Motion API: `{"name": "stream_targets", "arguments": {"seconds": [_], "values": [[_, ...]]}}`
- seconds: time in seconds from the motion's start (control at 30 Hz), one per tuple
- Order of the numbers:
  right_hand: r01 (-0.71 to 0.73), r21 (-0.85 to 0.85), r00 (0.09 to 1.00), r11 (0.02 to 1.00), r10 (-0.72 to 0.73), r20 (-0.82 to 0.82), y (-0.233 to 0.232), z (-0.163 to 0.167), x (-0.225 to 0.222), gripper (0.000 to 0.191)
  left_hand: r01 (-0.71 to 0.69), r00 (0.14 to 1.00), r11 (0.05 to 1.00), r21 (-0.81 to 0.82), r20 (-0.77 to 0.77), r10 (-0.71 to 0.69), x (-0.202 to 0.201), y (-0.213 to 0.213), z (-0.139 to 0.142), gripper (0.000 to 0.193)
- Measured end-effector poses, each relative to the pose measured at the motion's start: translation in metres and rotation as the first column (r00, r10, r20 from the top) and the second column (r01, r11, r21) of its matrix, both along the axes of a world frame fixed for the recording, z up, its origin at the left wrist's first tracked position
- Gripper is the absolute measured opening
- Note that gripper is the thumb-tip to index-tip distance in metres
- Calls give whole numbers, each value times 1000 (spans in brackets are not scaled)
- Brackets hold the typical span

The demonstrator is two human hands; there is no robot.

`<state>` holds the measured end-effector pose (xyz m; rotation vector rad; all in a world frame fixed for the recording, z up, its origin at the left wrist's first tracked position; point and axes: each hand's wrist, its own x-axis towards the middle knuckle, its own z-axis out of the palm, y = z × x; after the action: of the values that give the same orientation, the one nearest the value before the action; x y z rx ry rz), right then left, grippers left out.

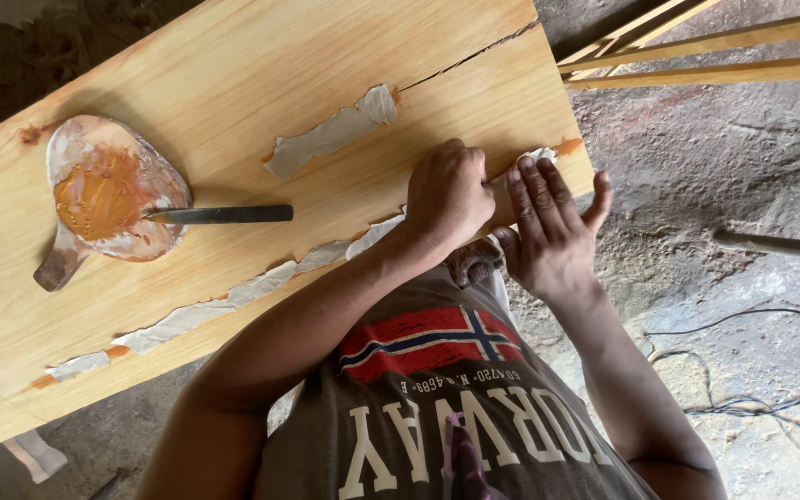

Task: The person tears strips from a sheet of paper by hand and presses each strip onto lines of orange adhesive on a long wooden board, working along the board and smoothing the strips in place with their fingers.

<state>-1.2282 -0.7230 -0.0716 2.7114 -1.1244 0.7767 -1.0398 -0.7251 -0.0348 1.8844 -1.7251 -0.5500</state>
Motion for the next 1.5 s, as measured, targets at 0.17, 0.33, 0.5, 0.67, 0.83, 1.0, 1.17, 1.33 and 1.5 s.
{"name": "stream_targets", "arguments": {"seconds": [0.17, 0.33, 0.5, 0.67, 0.83, 1.0, 1.17, 1.33, 1.5], "values": [[54, -64, 938, 996, -73, -338, 4, 3, -6, 69, 2, 1000, 1000, -12, -18, -2, -1, 2, -3, 12], [164, -110, 937, 980, -190, -293, 1, -1, -14, 70, 54, 997, 999, -5, 54, -54, 1, 8, -14, 16], [133, 25, 969, 991, -125, -213, -4, -8, -22, 68, 440, 807, 838, -323, 552, -211, 8, 33, -18, 45], [120, -18, 976, 993, -122, -181, -9, -1, -18, 71, 544, 659, 815, 202, 498, -564, 27, 40, -12, 70], [46, -265, 894, 963, -159, -420, -6, 17, 4, 76, 531, 659, 844, 73, 591, -465, 24, 37, -3, 95], [29, -212, 929, 977, -105, -355, -9, 24, 3, 67, 500, 636, 825, 263, 536, -555, 22, 28, 16, 90], [185, -56, 978, 981, -189, -86, 0, 2, 15, 56, 402, 901, 895, -194, 258, -348, 79, 53, 30, 93], [67, 56, 991, 996, -73, 115, 37, -4, 62, 34, -201, 968, 743, -639, -15, 249, 226, 158, 44, 44], [-238, 185, 965, 953, 210, 159, 75, 16, 125, 8, -594, 761, 469, -654, -267, 592, 309, 294, 60, 11]]}}
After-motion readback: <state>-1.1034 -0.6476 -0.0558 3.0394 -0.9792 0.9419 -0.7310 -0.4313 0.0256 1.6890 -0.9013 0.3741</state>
